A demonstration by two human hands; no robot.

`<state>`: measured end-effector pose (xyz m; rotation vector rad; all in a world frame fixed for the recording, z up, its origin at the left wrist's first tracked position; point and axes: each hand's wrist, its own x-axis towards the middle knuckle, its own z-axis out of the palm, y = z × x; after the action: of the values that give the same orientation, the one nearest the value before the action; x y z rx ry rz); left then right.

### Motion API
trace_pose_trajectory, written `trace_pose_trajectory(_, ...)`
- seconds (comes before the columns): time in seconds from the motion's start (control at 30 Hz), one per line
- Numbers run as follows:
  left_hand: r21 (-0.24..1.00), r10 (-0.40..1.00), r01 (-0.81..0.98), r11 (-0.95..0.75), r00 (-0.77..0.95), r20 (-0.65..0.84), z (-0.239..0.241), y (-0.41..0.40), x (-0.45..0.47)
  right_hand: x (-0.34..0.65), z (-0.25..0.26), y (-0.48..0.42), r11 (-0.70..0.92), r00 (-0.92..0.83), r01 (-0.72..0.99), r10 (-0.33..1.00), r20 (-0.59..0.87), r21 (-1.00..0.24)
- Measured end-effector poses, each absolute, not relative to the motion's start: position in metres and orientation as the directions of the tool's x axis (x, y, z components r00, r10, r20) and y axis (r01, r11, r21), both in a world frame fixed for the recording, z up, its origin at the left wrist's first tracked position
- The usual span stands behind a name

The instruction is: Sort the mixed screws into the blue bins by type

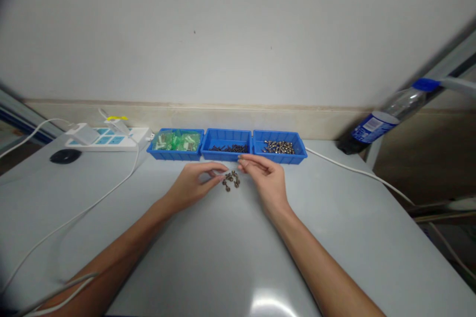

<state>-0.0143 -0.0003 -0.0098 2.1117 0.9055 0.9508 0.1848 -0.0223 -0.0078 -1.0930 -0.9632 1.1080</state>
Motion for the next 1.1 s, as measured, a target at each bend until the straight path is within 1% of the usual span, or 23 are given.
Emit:
trace_pose_trajectory(0.07, 0.604, 0.681, 0.391, -0.695, 0.626, 0.379, -0.013, 0.001, -0.016, 0.19, -0.006, -0.019, 0.172, 0.385, -0.215, 0.92, 0.079, -0.961)
trace_pose_trajectory(0.1, 0.546, 0.641, 0.399, -0.736, 0.67, 0.374, -0.015, 0.002, -0.017, 0.193, -0.006, -0.017, 0.202, 0.444, -0.223, 0.892, 0.084, -0.954)
trace_pose_trajectory(0.17, 0.488, 0.61, 0.412, -0.769, 0.702, 0.368, -0.018, 0.003, -0.017, 0.196, -0.005, -0.015, 0.219, 0.484, -0.238, 0.871, 0.08, -0.946)
trace_pose_trajectory(0.27, 0.474, 0.63, 0.439, -0.763, 0.669, 0.395, -0.021, 0.004, -0.018, 0.196, -0.005, -0.015, 0.193, 0.444, -0.252, 0.894, 0.064, -0.948)
trace_pose_trajectory(0.43, 0.532, 0.695, 0.451, -0.717, 0.526, 0.49, -0.021, 0.005, -0.019, 0.189, -0.007, -0.02, 0.18, 0.338, -0.198, 0.935, 0.105, -0.964)
trace_pose_trajectory(0.5, 0.609, 0.734, 0.415, -0.676, 0.453, 0.506, -0.018, 0.004, -0.018, 0.187, -0.008, -0.022, 0.165, 0.274, -0.167, 0.955, 0.115, -0.972)
trace_pose_trajectory(0.53, 0.672, 0.767, 0.379, -0.636, 0.404, 0.499, -0.015, 0.004, -0.017, 0.186, -0.008, -0.023, 0.15, 0.231, -0.148, 0.966, 0.113, -0.978)
trace_pose_trajectory(0.63, 0.874, 0.88, 0.206, -0.44, 0.291, 0.374, -0.009, 0.002, -0.015, 0.182, -0.008, -0.025, 0.098, 0.094, -0.084, 0.992, 0.09, -0.992)
trace_pose_trajectory(0.7, 0.943, 0.918, 0.102, -0.318, 0.28, 0.279, -0.006, 0.001, -0.014, 0.179, -0.008, -0.026, 0.072, 0.014, -0.07, 0.997, 0.071, -0.995)
trace_pose_trajectory(0.8, 0.97, 0.925, 0.03, -0.24, 0.309, 0.219, -0.004, 0.0, -0.014, 0.175, -0.007, -0.028, 0.049, -0.075, -0.099, 0.996, 0.056, -0.994)
trace_pose_trajectory(0.93, 0.97, 0.906, 0.03, -0.243, 0.365, 0.216, -0.004, -0.002, -0.013, 0.174, -0.007, -0.029, 0.019, -0.138, -0.149, 0.99, 0.039, -0.989)
trace_pose_trajectory(1.03, 0.945, 0.881, 0.078, -0.319, 0.393, 0.265, -0.005, -0.003, -0.013, 0.176, -0.008, -0.028, 0.009, -0.128, -0.164, 0.991, 0.03, -0.986)
trace_pose_trajectory(1.1, 0.882, 0.841, 0.175, -0.439, 0.425, 0.334, -0.008, -0.002, -0.013, 0.178, -0.008, -0.026, 0.026, -0.053, -0.16, 0.998, 0.035, -0.987)
